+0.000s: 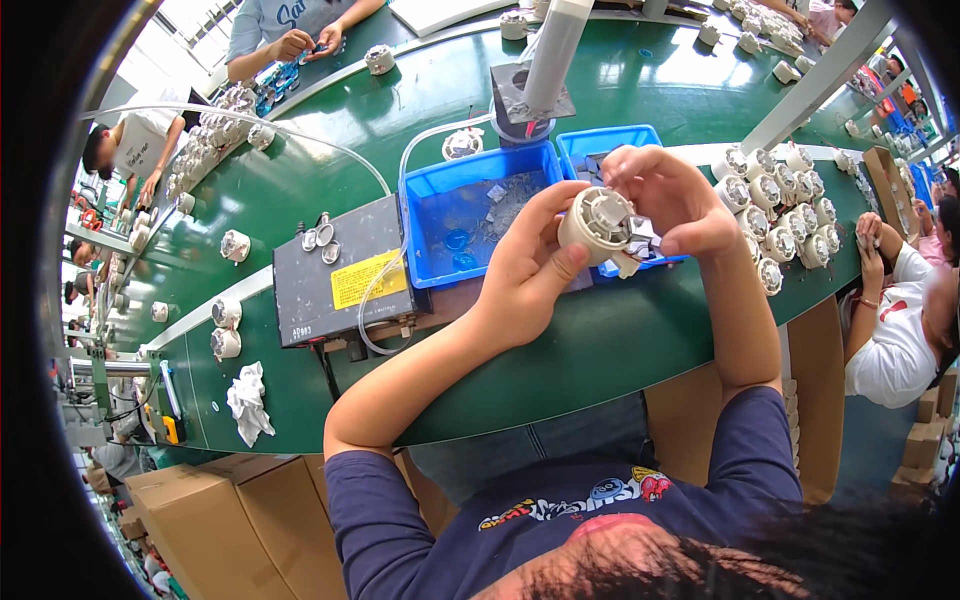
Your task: Assembling small plastic and metal components on an assembly line.
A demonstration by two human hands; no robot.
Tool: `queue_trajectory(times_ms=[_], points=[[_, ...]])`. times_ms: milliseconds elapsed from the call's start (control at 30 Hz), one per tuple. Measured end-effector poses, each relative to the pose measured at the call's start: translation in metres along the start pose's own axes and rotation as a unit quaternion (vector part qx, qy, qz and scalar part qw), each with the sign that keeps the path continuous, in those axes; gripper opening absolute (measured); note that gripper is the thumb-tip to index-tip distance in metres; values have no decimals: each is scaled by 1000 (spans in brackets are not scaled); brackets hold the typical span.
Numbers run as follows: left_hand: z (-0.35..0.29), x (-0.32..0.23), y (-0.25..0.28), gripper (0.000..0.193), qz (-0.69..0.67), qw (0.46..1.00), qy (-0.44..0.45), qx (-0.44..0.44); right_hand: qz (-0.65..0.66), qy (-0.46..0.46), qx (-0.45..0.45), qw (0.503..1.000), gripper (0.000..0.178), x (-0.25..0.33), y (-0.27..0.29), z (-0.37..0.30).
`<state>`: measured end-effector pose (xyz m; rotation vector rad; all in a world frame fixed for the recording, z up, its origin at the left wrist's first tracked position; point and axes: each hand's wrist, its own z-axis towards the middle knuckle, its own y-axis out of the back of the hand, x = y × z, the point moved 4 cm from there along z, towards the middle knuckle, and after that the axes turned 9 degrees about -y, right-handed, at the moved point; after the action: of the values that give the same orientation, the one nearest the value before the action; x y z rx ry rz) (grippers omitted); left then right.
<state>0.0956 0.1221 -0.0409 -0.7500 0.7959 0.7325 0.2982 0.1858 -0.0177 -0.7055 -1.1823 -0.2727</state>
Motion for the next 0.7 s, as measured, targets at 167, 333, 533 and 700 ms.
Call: queue_trajectory(times_ms=[167, 333, 533, 700], points=[[-1, -2, -2, 57, 10, 1000, -19, 6, -12, 63, -24, 998, 65, -2, -1, -2], [2, -2, -1, 55, 175, 982, -69, 23, -48, 42, -68, 996, 57, -10, 3, -1], [7, -16, 0, 59, 310, 943, -91, 78, 44, -48, -54, 996, 70, -13, 3, 1], [6, -16, 1, 58, 321, 941, -82, 71, 72, -80, -45, 993, 74, -17, 4, 2]])
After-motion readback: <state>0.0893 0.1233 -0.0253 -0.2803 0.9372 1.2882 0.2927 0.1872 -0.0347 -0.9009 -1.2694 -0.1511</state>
